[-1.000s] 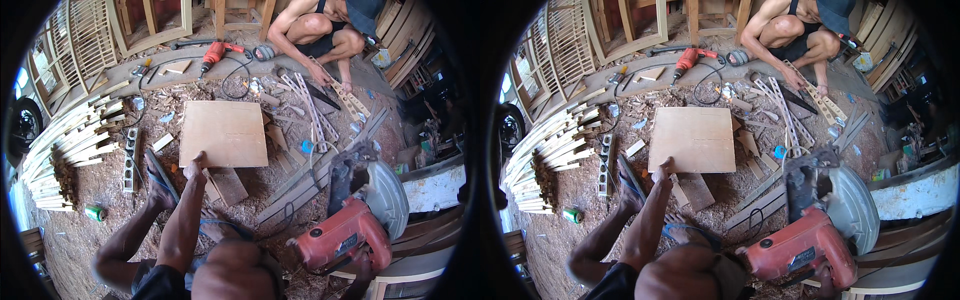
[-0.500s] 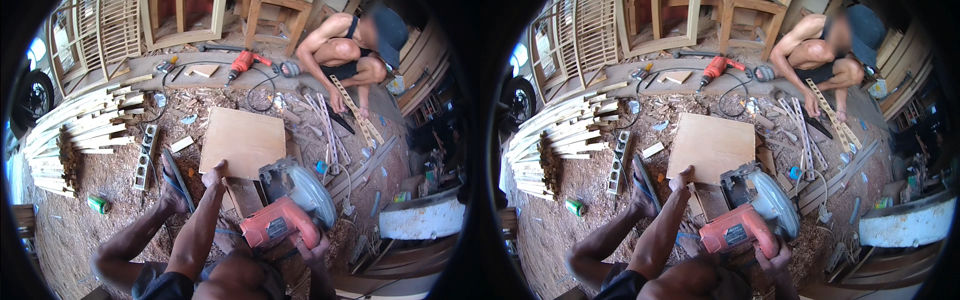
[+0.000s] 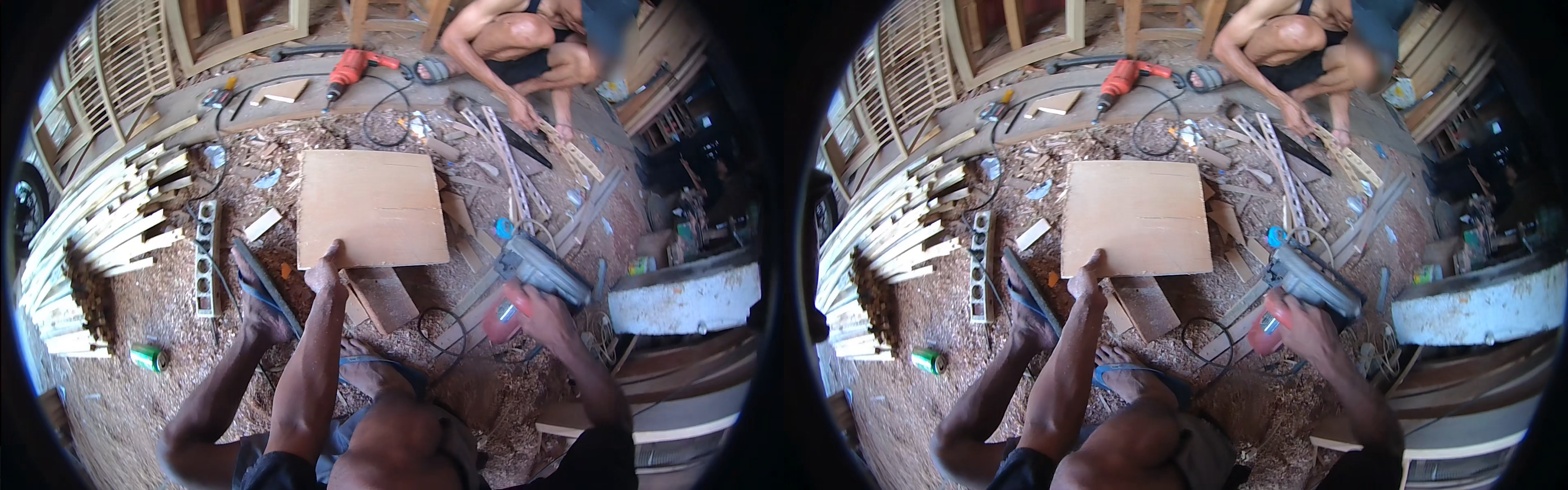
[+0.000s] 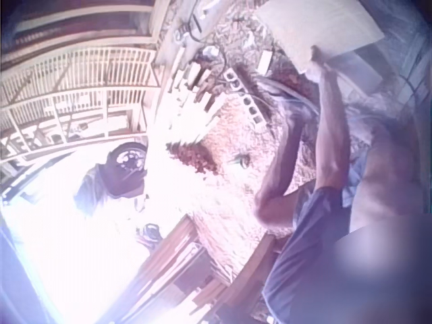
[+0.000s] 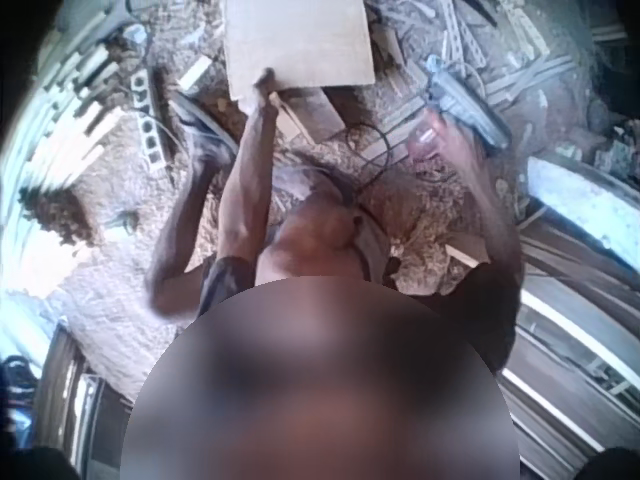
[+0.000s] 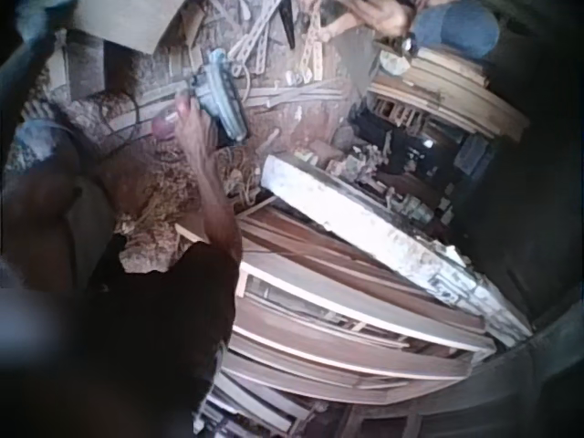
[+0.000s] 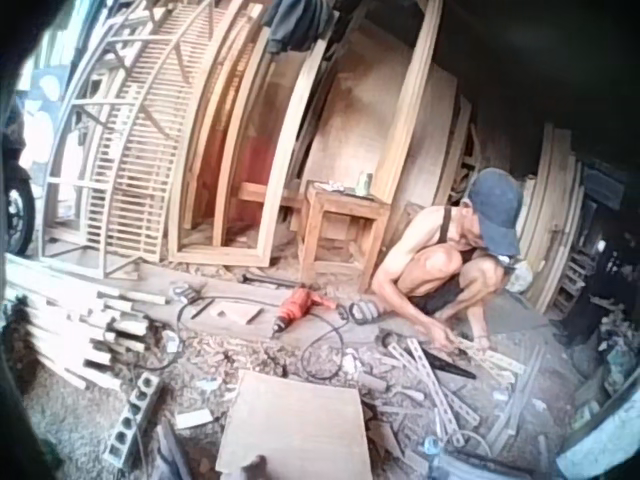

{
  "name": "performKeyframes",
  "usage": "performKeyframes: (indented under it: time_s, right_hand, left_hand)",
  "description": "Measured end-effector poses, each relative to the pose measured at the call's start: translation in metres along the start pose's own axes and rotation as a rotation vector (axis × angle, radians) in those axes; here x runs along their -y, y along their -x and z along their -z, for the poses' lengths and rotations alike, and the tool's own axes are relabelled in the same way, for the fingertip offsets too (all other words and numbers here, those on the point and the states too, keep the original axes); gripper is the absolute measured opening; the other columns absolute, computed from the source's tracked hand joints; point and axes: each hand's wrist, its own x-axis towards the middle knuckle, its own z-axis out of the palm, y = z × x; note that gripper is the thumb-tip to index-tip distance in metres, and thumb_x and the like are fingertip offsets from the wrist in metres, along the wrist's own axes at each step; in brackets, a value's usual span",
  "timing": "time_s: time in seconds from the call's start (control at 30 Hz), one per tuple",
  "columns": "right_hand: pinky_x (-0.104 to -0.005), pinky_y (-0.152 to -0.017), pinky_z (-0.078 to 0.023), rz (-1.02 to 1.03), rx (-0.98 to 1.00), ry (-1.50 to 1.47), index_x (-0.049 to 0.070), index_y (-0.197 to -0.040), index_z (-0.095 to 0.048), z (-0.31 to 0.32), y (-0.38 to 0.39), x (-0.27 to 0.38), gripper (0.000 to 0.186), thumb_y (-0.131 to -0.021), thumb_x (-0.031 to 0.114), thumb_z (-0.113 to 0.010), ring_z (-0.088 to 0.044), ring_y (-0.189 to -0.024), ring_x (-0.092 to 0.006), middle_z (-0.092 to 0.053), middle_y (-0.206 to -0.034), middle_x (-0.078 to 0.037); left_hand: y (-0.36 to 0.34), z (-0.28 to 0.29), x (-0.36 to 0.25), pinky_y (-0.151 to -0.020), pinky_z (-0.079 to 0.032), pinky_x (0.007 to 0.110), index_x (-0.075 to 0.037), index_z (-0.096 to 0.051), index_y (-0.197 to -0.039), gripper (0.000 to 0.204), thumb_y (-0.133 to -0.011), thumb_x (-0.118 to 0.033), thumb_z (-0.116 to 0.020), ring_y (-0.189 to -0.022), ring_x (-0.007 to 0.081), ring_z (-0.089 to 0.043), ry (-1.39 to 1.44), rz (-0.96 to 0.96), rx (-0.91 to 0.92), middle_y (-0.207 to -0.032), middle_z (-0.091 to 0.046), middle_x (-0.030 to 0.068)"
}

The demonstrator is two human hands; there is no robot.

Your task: The person cuts a square piece of plywood with a circular saw, then uses a hand saw to finish the cut. The person flips the wood and continues cutting along a marked line.

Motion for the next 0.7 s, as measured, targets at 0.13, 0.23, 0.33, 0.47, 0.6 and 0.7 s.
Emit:
performKeyframes:
  time_s: [0.13, 0.23, 0.33, 0.47, 0.6, 0.7]
  right_hand:
    - [-0.0452, -0.07, -0.058, 0.057, 0.298, 0.505, -0.001, -0.119, -0.058, -0.05, -0.037, -0.016, 0.041, -0.081, 0.012, -0.063, -0.073, -0.078, -0.0314, -0.072, -0.09, -0.019]
    - [-0.0405, -0.061, -0.058, 0.163, 0.304, 0.71, -0.004, -0.121, -0.058, -0.112, -0.046, -0.018, 0.041, -0.083, 0.012, -0.061, -0.074, -0.073, -0.0253, -0.074, -0.087, -0.012]
    - [-0.0354, -0.055, -0.058, 0.231, 0.337, 0.721, -0.005, -0.122, -0.057, -0.166, -0.05, -0.003, 0.04, -0.086, 0.012, -0.058, -0.074, -0.069, -0.0222, -0.075, -0.084, -0.009]
    - [-0.0376, -0.068, -0.055, 0.108, 0.211, 0.669, 0.0, -0.116, -0.06, -0.181, -0.028, 0.016, 0.032, -0.089, 0.017, -0.054, -0.069, -0.082, -0.0236, -0.07, -0.098, -0.01]
    - [-0.0409, -0.089, -0.047, 0.591, 0.005, 0.586, 0.005, -0.107, -0.066, -0.173, 0.049, 0.029, 0.028, -0.089, 0.021, -0.054, -0.056, -0.098, -0.0269, -0.06, -0.113, -0.01]
    - [-0.0432, -0.086, -0.048, 0.561, 0.16, 0.219, 0.006, -0.108, -0.066, -0.194, 0.097, 0.042, 0.029, -0.087, 0.024, -0.055, -0.059, -0.097, -0.0285, -0.059, -0.114, -0.012]
  left_hand:
    - [0.0, -0.001, 0.0, -0.087, -0.052, 0.035, 0.002, -0.06, -0.124, 0.055, -0.074, -0.002, -0.082, -0.099, 0.0219, -0.065, 0.031, 0.015, 0.047, -0.116, -0.067, 0.0101]
    - [-0.001, 0.0, 0.0, -0.088, -0.051, 0.035, 0.002, -0.06, -0.125, 0.056, -0.074, -0.002, -0.082, -0.1, 0.0213, -0.064, 0.011, 0.003, 0.014, -0.116, -0.067, 0.01]
    - [-0.003, 0.003, 0.0, -0.092, -0.046, 0.036, 0.001, -0.059, -0.126, 0.065, -0.069, -0.009, -0.087, -0.107, 0.0199, -0.06, 0.025, 0.052, 0.074, -0.119, -0.065, 0.0063]
    - [-0.003, 0.006, 0.002, -0.088, -0.05, 0.037, 0.003, -0.059, -0.125, 0.064, -0.069, -0.009, -0.088, -0.101, 0.0207, -0.062, 0.036, 0.012, 0.079, -0.116, -0.066, 0.0084]
    - [-0.009, 0.003, 0.006, -0.082, -0.053, 0.036, 0.004, -0.063, -0.118, 0.053, -0.071, -0.005, -0.085, -0.09, 0.0238, -0.066, 0.039, 0.048, 0.053, -0.109, -0.069, 0.0106]
    - [-0.016, 0.003, 0.009, -0.082, -0.054, 0.037, 0.004, -0.063, -0.119, 0.053, -0.072, -0.006, -0.086, -0.091, 0.0243, -0.066, 0.095, 0.078, 0.089, -0.109, -0.068, 0.0103]
